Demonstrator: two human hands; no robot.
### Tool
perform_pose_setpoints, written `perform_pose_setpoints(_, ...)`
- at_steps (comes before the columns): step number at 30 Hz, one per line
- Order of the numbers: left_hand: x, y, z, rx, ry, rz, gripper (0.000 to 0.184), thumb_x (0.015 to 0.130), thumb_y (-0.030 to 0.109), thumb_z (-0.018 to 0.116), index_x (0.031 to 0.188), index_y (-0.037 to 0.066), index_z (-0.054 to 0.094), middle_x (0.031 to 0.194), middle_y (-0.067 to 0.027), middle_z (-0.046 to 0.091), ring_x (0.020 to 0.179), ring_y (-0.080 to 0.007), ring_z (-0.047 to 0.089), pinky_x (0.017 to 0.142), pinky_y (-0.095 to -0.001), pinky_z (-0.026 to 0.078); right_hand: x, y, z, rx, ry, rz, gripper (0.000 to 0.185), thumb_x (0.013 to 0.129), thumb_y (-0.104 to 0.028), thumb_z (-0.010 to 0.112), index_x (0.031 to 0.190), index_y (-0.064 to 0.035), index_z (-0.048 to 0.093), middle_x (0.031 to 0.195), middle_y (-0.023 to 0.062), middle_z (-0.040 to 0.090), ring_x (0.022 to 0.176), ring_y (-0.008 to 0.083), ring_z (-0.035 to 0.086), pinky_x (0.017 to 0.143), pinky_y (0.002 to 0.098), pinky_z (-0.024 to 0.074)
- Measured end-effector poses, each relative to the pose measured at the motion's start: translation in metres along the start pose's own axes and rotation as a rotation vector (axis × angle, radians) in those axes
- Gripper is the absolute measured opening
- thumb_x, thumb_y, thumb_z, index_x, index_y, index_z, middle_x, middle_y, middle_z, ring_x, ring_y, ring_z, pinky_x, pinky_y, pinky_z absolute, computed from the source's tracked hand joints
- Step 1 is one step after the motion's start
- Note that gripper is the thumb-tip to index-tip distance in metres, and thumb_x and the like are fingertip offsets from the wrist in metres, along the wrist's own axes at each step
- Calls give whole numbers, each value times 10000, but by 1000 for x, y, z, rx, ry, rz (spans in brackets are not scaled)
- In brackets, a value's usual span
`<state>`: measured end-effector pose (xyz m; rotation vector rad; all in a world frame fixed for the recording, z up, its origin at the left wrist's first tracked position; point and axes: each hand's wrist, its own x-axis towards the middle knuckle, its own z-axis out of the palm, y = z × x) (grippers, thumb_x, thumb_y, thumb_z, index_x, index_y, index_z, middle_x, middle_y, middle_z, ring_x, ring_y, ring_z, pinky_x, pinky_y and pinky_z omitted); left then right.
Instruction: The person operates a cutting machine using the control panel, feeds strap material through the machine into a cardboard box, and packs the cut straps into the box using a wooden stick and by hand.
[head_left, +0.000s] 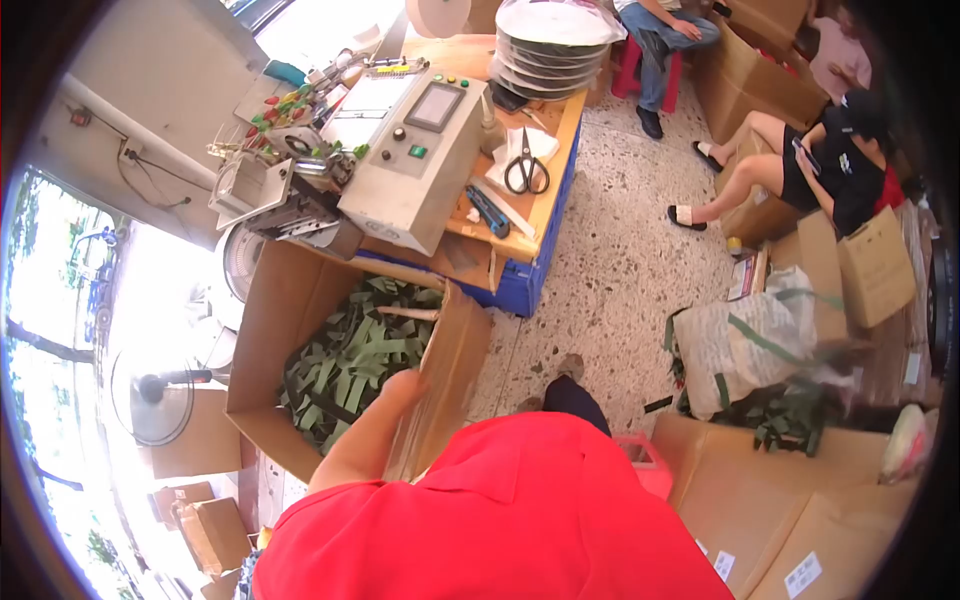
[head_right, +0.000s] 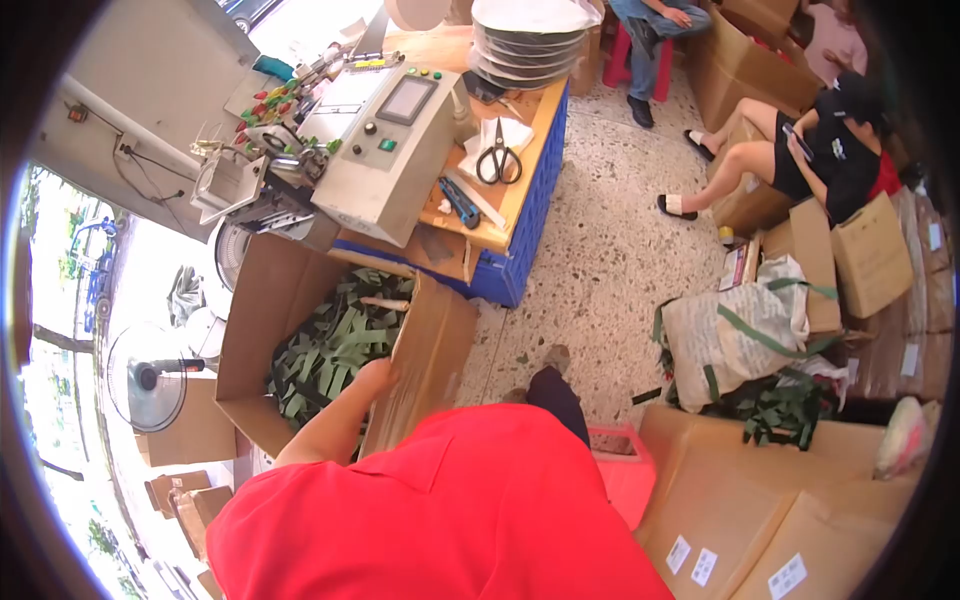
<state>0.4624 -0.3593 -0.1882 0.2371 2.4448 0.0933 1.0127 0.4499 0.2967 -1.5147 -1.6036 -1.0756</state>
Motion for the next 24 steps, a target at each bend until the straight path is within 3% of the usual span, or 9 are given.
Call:
perform_pose_setpoints(3, -31, 47, -93, 415, -275, 53, 481, 839, 499, 516, 890, 46, 671, 928, -200, 649, 902, -359, 620, 754, -427, 504, -20, -44, 47, 147, -22, 47, 442, 916, -388, 457, 1100, -20, 617, 1006, 197, 642, 861, 326, 631, 746, 411, 498)
perform_pose_setpoints(6, -15, 112, -162, 218, -299, 76, 468, 848, 494, 532, 872, 48, 676, 935, -173, 663, 873, -343, 631, 746, -398, 506, -58, -126, 107, 419, -104, 81, 424, 924, -362, 440, 1110, -19, 606, 1017, 194, 636, 883, 325, 624, 774, 410, 493)
perform_pose_setpoints(11, 108, 237, -206, -814, 182, 542, 329, 928, 241, 528, 1174, 29, 582, 1014, -62, 642, 909, -161, 600, 806, -304, 481, -193, -392, 176, 1359, -694, 88, 397, 938, -319, 413, 1126, -17, 589, 1035, 189, 627, 918, 323, 612, 822, 408, 484)
perform_pose_setpoints(12, 144, 265, -216, -907, 199, 536, 370, 931, 217, 522, 1247, 25, 531, 1093, -63, 623, 975, -145, 584, 835, -298, 474, -226, -466, 154, 655, -609, -525, 324, 894, -191, 445, 1085, 10, 613, 1099, 177, 603, 1008, 285, 573, 902, 368, 443)
perform_pose_setpoints(14, 192, 329, -258, -1338, 218, 534, 483, 925, 202, 528, 1349, 11, 398, 1297, -105, 502, 1188, -199, 481, 938, -299, 422, -298, -611, 128, 1528, -1013, -506, 397, 795, -75, 558, 1186, -8, 551, 1230, 143, 543, 1151, 283, 498, 976, 368, 382)
perform_pose_setpoints(15, 235, 348, -270, -1342, 380, 541, 511, 920, 205, 531, 1362, 3, 371, 1337, -124, 460, 1229, -214, 440, 978, -312, 385, -302, -675, 65, 1617, -1307, -549, 474, 775, -75, 597, 1236, -18, 502, 1270, 154, 512, 1185, 293, 472, 992, 373, 367)
perform_pose_setpoints(16, 275, 361, -282, -1329, 537, 539, 540, 915, 207, 533, 1374, -4, 344, 1377, -144, 418, 1270, -229, 399, 1018, -326, 348, -296, -723, 16, 1576, -1035, -1024, 503, 752, -65, 625, 1239, -31, 503, 1272, 168, 504, 1181, 313, 470, 990, 387, 375)
perform_pose_setpoints(18, 323, 381, -314, -1564, 600, 419, 648, 884, 250, 573, 1404, -3, 279, 1438, -183, 323, 1321, -258, 327, 1066, -345, 271, -296, -810, -44, 1673, -972, -1395, 476, 761, -97, 638, 1216, -37, 513, 1262, 168, 506, 1148, 352, 479, 971, 407, 393)
perform_pose_setpoints(24, 465, 358, -342, -1449, 701, 23, 878, 810, 316, 657, 1463, 56, 131, 1465, -185, 276, 1360, -298, 251, 1090, -352, 210, -328, -1021, -114, 1708, -866, -1570, 521, 774, -129, 641, 1267, -93, 476, 1313, 141, 465, 1161, 333, 471, 959, 396, 409)
